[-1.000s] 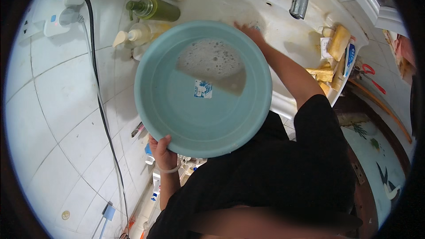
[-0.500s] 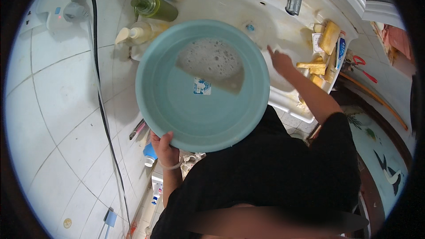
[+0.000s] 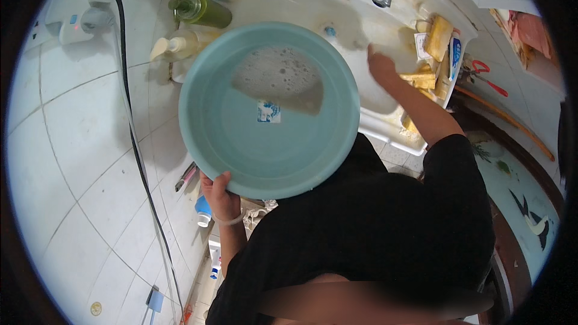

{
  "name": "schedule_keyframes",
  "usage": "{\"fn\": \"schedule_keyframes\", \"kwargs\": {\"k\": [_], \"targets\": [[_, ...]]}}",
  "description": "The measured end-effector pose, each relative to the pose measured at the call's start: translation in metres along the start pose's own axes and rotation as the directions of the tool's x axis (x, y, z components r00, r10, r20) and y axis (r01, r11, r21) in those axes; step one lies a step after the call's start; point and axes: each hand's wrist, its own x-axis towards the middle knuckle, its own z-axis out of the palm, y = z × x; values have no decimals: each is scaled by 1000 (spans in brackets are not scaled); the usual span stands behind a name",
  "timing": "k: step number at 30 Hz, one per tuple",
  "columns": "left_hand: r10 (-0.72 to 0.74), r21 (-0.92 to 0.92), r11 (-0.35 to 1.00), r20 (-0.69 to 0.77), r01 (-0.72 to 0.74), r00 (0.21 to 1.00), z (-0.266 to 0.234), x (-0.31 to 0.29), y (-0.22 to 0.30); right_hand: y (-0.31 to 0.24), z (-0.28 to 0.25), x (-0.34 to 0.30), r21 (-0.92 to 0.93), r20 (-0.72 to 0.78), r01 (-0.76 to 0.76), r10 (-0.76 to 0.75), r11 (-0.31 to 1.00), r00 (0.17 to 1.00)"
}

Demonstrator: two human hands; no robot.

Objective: The person scrubs a white sneaker with a toothbrush in a blue basin filled with soapy water. They lift the shoe to rinse it under a running tap and continue scrubbing various parts of the shoe, including the sole and laces. Finally, the person pours out the soapy water from the basin.

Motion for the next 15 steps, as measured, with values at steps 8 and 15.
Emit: {"fn": "schedule_keyframes", "kwargs": {"k": [8,15], "targets": [[0,17,1000,-19,0,1000,-3,5,-1,-15,-40,-60,-61,135,18,-10,998,991],[1,30,1000,8,-1,1000,-1,7,3,12,-43,-141,-91,75,-60,67,994,995]]}}
